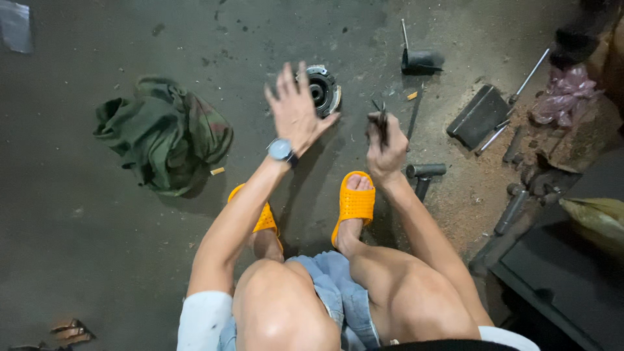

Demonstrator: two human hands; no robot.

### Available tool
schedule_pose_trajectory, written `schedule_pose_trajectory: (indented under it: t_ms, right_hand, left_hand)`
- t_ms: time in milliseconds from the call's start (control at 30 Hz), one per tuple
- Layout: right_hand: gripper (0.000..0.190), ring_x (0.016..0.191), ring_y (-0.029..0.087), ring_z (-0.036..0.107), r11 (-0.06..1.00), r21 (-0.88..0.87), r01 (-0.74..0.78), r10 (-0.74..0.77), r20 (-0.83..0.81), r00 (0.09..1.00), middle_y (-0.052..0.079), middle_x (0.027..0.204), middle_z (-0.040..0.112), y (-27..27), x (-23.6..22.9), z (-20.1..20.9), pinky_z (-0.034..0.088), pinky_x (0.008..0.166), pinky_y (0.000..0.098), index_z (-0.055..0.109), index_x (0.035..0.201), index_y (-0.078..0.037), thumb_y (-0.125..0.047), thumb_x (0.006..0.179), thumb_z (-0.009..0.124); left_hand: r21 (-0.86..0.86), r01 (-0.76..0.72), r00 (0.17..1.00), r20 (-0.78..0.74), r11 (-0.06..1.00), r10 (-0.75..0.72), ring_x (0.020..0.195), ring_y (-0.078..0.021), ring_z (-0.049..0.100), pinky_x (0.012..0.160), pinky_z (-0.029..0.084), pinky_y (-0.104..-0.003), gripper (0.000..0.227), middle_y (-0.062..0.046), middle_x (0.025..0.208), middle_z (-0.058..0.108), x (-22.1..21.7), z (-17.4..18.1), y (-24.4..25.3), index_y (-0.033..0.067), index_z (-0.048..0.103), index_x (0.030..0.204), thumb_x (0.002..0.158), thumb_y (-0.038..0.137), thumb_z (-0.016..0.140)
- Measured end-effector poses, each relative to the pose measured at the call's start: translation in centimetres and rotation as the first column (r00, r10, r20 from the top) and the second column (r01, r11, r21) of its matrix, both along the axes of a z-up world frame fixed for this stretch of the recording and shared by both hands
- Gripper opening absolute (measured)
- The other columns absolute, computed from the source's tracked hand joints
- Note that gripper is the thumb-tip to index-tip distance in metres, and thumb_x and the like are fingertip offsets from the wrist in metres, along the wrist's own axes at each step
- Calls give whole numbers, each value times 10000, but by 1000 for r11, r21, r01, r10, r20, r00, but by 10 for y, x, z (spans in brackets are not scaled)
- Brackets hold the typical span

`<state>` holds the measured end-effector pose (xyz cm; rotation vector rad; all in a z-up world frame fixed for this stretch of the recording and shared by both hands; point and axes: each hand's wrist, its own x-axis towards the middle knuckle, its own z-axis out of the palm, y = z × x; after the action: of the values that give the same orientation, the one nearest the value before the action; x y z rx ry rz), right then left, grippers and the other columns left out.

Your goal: The person sits on the floor and cleans a circular mechanical part with a green cloth. They then use pliers to remove a small metal ring from the part and place it on the floor.

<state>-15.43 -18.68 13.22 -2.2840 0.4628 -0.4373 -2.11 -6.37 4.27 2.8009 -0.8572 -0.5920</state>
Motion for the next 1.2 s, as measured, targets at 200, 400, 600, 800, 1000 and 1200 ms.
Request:
schedule_pose_trajectory:
  t_ms: [200,400,600,800,1000,1200]
  right_hand:
    - [265,439,70,513,895,399,201,-2,-447,895,-4,574,556,2,-10,8,418,426,235,527,775,-88,-203,1013,546]
    - [307,522,144,575,882,431,189,117,-589,799,68,752,619,-19,-1,6,488,427,252,613,1090,-2,-235,1048,417]
    - [379,843,435,679,923,385,-8,352,-834,425,253,754,686,1,63,49,495,763,531,704,854,32,-291,969,542]
    - [392,586,382,695,696,619,363,521,-784,337,312,712,646,-18,96,4,582,524,501,463,1071,227,-160,1012,474]
    - [340,573,391,690,735,603,309,567,-797,208,352,690,639,-21,122,0,584,489,500,531,945,209,-118,999,454]
    - [424,940,448,670,919,361,-160,380,-918,111,286,902,676,-25,126,-20,552,722,572,697,987,33,-379,894,657]
  left_hand:
    - [-152,646,762,80,748,-643,1440,-360,219,1056,176,-762,989,-189,1570,227,27,2,-3,134,251,1524,698,377,737]
    - [-221,384,913,-53,897,-404,1446,-429,129,1119,176,-699,749,-295,1547,130,47,24,38,6,257,1506,818,-126,522]
    - [-383,557,815,424,737,-395,1194,-234,481,1048,335,-513,253,-77,1172,527,4,-37,59,142,598,1103,942,323,672]
    - [-513,597,799,448,616,-401,1152,-267,534,983,362,-549,182,-114,1137,559,4,-51,53,90,609,1115,974,152,512]
    - [-591,609,787,531,528,-314,1075,-267,572,939,394,-537,195,-123,1075,576,17,-36,54,70,626,1044,1011,90,435]
    - [-620,611,788,530,491,-312,1069,-256,587,934,393,-564,233,-115,1077,597,20,-45,54,82,632,1078,1017,93,408]
